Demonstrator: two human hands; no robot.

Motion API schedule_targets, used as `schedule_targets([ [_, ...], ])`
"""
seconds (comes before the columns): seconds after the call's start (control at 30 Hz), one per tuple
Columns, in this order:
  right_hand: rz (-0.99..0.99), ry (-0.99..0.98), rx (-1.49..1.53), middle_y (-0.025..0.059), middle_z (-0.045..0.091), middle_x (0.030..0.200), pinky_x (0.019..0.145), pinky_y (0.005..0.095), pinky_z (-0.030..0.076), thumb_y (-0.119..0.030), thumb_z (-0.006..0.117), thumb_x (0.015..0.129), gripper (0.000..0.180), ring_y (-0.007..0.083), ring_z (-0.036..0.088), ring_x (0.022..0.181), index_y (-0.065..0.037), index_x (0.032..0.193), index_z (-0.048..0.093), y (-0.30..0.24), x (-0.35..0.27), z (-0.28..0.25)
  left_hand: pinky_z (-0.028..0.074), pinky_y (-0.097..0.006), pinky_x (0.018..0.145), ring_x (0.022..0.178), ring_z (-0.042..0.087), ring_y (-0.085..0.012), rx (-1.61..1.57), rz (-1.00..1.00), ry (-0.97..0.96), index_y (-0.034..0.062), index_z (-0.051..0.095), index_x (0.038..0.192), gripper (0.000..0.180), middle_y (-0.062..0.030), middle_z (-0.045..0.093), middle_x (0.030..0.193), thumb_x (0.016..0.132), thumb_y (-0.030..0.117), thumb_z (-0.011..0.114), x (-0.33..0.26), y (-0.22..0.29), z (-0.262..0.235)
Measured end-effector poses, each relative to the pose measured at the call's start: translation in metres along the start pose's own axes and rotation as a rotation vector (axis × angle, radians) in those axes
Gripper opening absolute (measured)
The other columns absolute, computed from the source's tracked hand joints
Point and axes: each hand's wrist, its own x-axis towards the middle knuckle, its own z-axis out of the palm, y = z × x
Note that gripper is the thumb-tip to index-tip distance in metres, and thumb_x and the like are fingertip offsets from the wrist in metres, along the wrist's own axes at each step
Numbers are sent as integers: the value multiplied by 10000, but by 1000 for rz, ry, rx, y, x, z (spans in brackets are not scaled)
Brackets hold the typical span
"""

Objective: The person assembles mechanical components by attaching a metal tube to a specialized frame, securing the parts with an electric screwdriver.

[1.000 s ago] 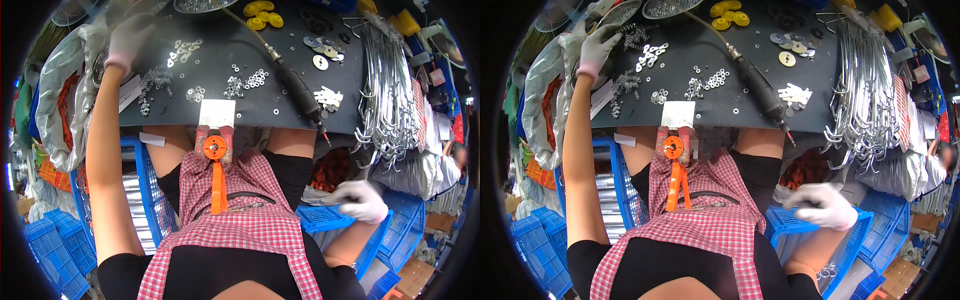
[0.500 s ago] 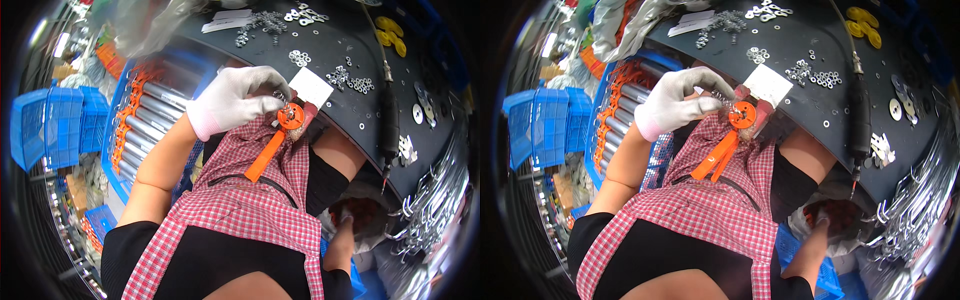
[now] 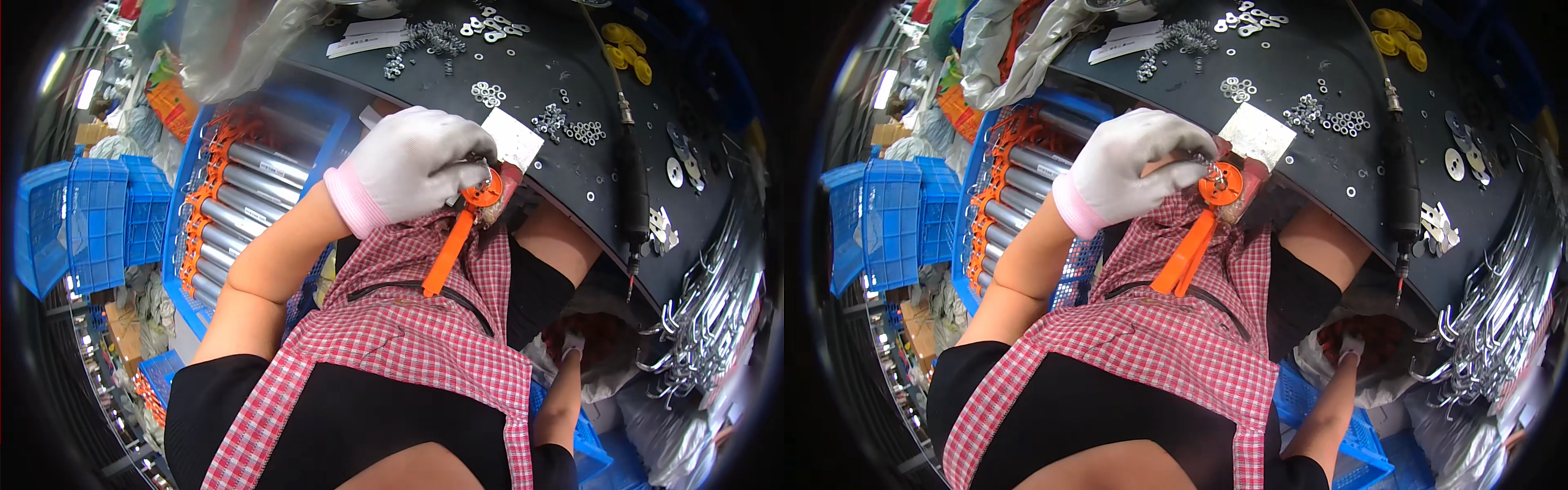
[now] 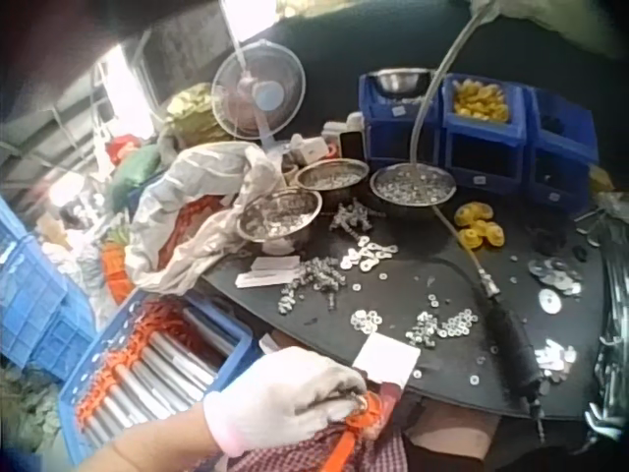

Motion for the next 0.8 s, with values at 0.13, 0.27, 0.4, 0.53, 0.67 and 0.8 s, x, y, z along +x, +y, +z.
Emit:
schedule_targets([
  [0.13,-437,175,-1532,189,683,901,738,387,497,-386,648,780,401,330,648,839,-25,950,689,-49,-109,123,485,-350,676,747,617,-264,222,66,-101,65,653,866,180,-72,625,763,708,125,714,4,23,14],
  [0.27,-217,133,-1661,186,691,856,693,352,507,-268,692,743,329,271,664,744,-6,942,698,-75,-208,110,483,-356,709,759,615,-266,-45,51,-223,63,659,885,183,-74,635,787,732,157,693,12,2,-2],
  [0.4,-246,101,-1446,106,683,805,644,314,487,-148,683,742,269,150,615,694,22,950,668,-112,-364,193,469,-362,721,756,606,-267,55,99,-241,75,659,833,158,-72,630,767,715,167,707,3,-10,21],
  [0.53,-528,-192,-829,-18,577,741,579,203,389,-98,675,791,163,58,492,647,6,901,614,-139,-477,253,452,-379,753,825,591,-261,-62,53,-154,91,661,789,152,-54,633,813,692,188,724,0,-18,35],
  [0.67,-1126,-399,-104,-26,511,759,521,183,361,-201,652,867,295,32,416,577,-22,1080,556,-133,-475,282,421,-388,831,947,551,-280,-73,-41,50,110,659,743,150,-42,626,921,653,198,741,-21,-22,58],
  [0.8,-1101,-1049,506,-33,385,670,474,221,278,-223,585,923,273,74,314,537,-58,1136,543,-150,-475,390,389,-427,930,1045,527,-313,-208,-174,218,116,668,762,169,-70,622,999,640,214,733,-27,-16,74],
])
